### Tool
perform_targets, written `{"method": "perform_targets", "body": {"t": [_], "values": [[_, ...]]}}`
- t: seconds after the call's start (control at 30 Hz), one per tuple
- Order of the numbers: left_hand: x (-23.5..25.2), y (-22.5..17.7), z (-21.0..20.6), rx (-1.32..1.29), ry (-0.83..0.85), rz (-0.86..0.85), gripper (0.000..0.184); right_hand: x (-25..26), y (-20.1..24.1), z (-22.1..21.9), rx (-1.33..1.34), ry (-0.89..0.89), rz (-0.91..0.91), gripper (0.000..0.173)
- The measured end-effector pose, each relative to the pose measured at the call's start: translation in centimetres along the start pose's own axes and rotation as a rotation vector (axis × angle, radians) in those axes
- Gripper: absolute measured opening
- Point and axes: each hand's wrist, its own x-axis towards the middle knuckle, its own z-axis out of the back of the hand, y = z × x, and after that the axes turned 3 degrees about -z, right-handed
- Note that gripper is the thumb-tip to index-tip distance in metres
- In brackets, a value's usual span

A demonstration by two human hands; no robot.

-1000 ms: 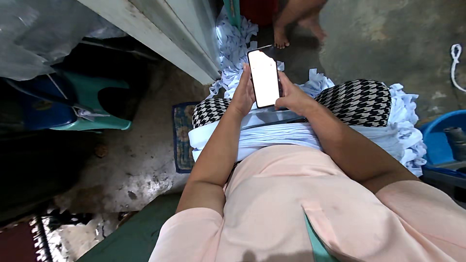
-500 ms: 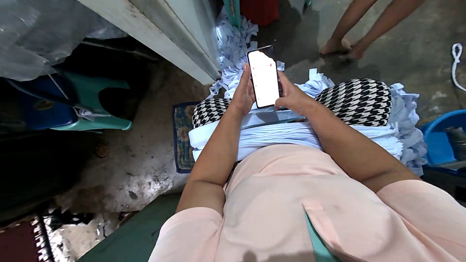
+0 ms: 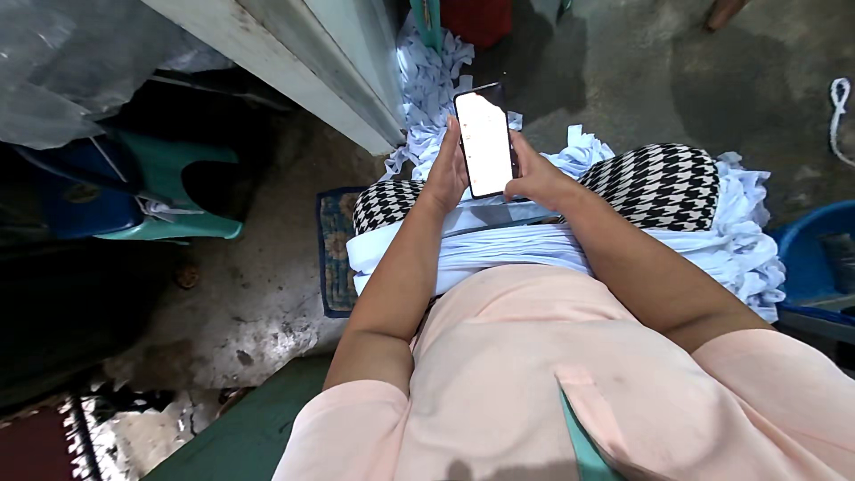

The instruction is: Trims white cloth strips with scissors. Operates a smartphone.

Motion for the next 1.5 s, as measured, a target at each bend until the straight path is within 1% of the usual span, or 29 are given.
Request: {"method": "perform_targets", "body": {"t": [0.17, 0.5, 0.73, 1.0, 1.07, 1.13, 1.27, 1.33, 1.37, 1.43, 1.5], "values": [[0.0, 0.0, 0.0, -0.011, -0.005, 0.001, 0.081, 0.0, 0.1, 0.0, -0.004, 0.003, -0.005, 0.11], [0.0, 0.0, 0.1, -0.001, -0.001, 0.002, 0.081, -0.1, 0.3, -0.1, -0.008, -0.001, -0.014, 0.108], [0.0, 0.0, 0.0, 0.006, -0.017, 0.008, 0.08, -0.2, 0.7, -0.3, -0.019, -0.011, -0.029, 0.101], [0.0, -0.1, -0.1, 0.012, -0.026, 0.008, 0.079, -0.1, 0.2, -0.1, -0.004, 0.006, -0.009, 0.105], [0.0, -0.1, -0.1, 0.01, -0.021, 0.003, 0.078, -0.1, 0.4, -0.2, -0.024, -0.015, -0.021, 0.098], [0.0, -0.1, -0.1, 0.015, -0.013, 0.004, 0.079, -0.1, 0.5, -0.2, -0.04, -0.056, -0.007, 0.086], [-0.1, 0.1, -0.2, 0.05, 0.01, 0.021, 0.082, -0.2, 0.6, -0.1, -0.002, -0.154, 0.053, 0.051], [0.0, 0.3, -0.2, 0.084, 0.035, 0.05, 0.081, -0.2, 1.1, -0.2, 0.051, -0.207, 0.063, 0.038], [0.0, 0.3, -0.3, 0.1, 0.058, 0.064, 0.08, -0.1, 1.2, -0.1, 0.073, -0.237, 0.066, 0.034], [-0.1, 0.4, -0.5, 0.128, 0.086, 0.079, 0.077, 0.0, 1.4, 0.0, 0.106, -0.291, 0.065, 0.033], [0.0, 0.7, -0.4, 0.151, 0.123, 0.072, 0.079, 0.0, 1.5, 0.2, 0.135, -0.329, 0.058, 0.033]]}}
